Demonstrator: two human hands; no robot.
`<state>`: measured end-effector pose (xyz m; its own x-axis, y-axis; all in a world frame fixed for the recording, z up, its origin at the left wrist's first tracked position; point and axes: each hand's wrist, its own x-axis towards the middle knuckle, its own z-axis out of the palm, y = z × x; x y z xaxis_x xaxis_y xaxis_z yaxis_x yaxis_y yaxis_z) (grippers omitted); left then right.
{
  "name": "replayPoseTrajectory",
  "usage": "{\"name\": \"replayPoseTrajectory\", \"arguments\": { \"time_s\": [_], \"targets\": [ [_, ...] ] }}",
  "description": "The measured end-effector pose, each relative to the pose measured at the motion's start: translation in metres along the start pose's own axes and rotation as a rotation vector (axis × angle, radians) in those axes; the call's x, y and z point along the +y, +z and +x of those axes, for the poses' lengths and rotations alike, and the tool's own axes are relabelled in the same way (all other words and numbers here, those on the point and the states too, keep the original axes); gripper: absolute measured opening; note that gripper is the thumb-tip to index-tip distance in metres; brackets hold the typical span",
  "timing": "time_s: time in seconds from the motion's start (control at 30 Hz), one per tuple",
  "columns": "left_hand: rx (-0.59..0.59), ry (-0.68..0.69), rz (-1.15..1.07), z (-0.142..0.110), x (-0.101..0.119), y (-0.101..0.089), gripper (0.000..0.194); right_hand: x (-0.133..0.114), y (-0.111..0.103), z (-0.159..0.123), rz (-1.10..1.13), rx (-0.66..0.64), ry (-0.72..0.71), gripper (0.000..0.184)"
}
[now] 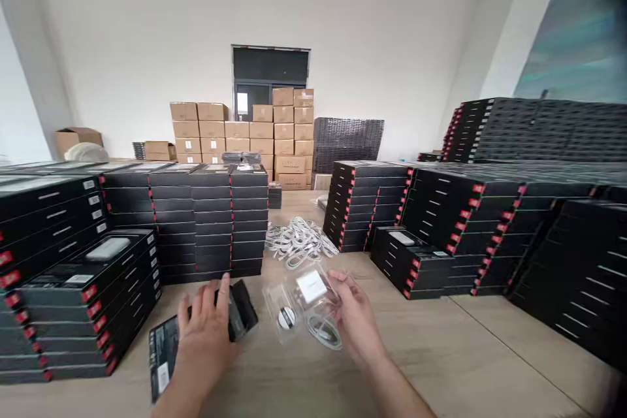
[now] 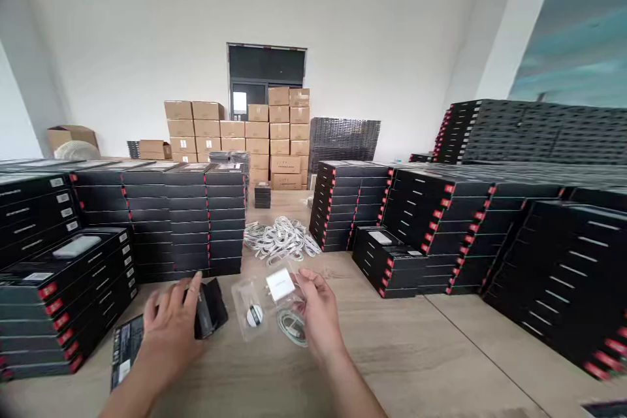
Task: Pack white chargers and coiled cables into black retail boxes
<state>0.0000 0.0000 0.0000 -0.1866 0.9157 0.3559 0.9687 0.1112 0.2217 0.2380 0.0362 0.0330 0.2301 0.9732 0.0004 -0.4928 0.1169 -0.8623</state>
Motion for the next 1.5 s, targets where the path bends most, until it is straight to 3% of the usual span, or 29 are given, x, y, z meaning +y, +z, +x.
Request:
{"name": "replayPoseTrajectory", "arguments": {
  "time_s": [0.1, 0.2, 0.3, 0.37, 0.43, 0.53, 0.67, 0.8, 0.97, 1.03, 1.1, 1.2, 1.33, 1.4, 1.5],
  "targets": [
    [0.040, -0.031, -0.387, 0.005, -0.006, -0.008, 0.091, 0.009, -0.001, -0.005, -0.168, -0.142, 0.131, 0.020],
    [-0.103, 0.050, -0.905, 0.003, -0.002, -0.015, 0.071, 0.022, 0.006, -0.019, -0.444, -0.349, 0.195, 0.021],
    [-0.344, 0.188, -1.104, -0.004, 0.010, -0.020, 0.059, 0.027, 0.014, -0.029, -0.814, -0.576, -0.017, 0.026],
    [-0.464, 0.241, -1.059, -0.010, 0.016, -0.023, 0.060, 0.022, 0.014, -0.026, -1.097, -0.534, -0.267, 0.027],
    [-0.564, 0.248, -0.999, -0.014, 0.018, -0.026, 0.069, 0.014, 0.006, -0.017, -1.349, -0.338, -0.399, 0.024],
    [-0.730, 0.313, -0.882, -0.018, 0.012, -0.033, 0.088, 0.005, -0.010, -0.002, -1.486, -0.183, -0.292, 0.024],
    [-0.787, 0.427, -0.758, -0.020, 0.004, -0.039, 0.093, 0.008, -0.020, 0.005, -1.331, -0.211, -0.172, 0.011],
    [-0.709, 0.391, -0.800, -0.022, 0.015, -0.027, 0.081, 0.012, -0.011, 0.007, -1.042, -0.229, -0.106, 0.012],
    [-0.286, 0.417, -0.851, -0.022, 0.041, -0.007, 0.057, 0.015, 0.001, 0.003, -0.564, -0.262, 0.065, 0.033],
    [-0.123, 0.376, -0.743, -0.021, 0.043, -0.015, 0.039, 0.017, 0.003, -0.001, -0.424, -0.246, 0.111, 0.028],
    [-0.076, 0.256, -0.566, -0.020, 0.038, -0.030, 0.023, 0.018, 0.003, -0.005, -0.322, -0.223, 0.142, 0.027],
    [-0.301, 0.108, -0.329, -0.021, 0.024, -0.050, 0.033, 0.020, 0.003, -0.008, -0.234, -0.213, 0.186, 0.031],
    [-0.676, 0.125, -0.311, -0.026, 0.013, -0.049, 0.030, 0.026, 0.006, -0.009, -0.097, -0.206, 0.243, 0.030],
    [-0.744, 0.130, -0.354, -0.029, 0.012, -0.041, 0.030, 0.032, 0.008, -0.010, -0.045, -0.144, 0.255, 0.030],
    [-0.710, 0.094, -0.544, -0.034, 0.011, -0.030, 0.027, 0.041, 0.012, -0.015, -0.027, -0.078, 0.243, 0.031]
  ]
}}
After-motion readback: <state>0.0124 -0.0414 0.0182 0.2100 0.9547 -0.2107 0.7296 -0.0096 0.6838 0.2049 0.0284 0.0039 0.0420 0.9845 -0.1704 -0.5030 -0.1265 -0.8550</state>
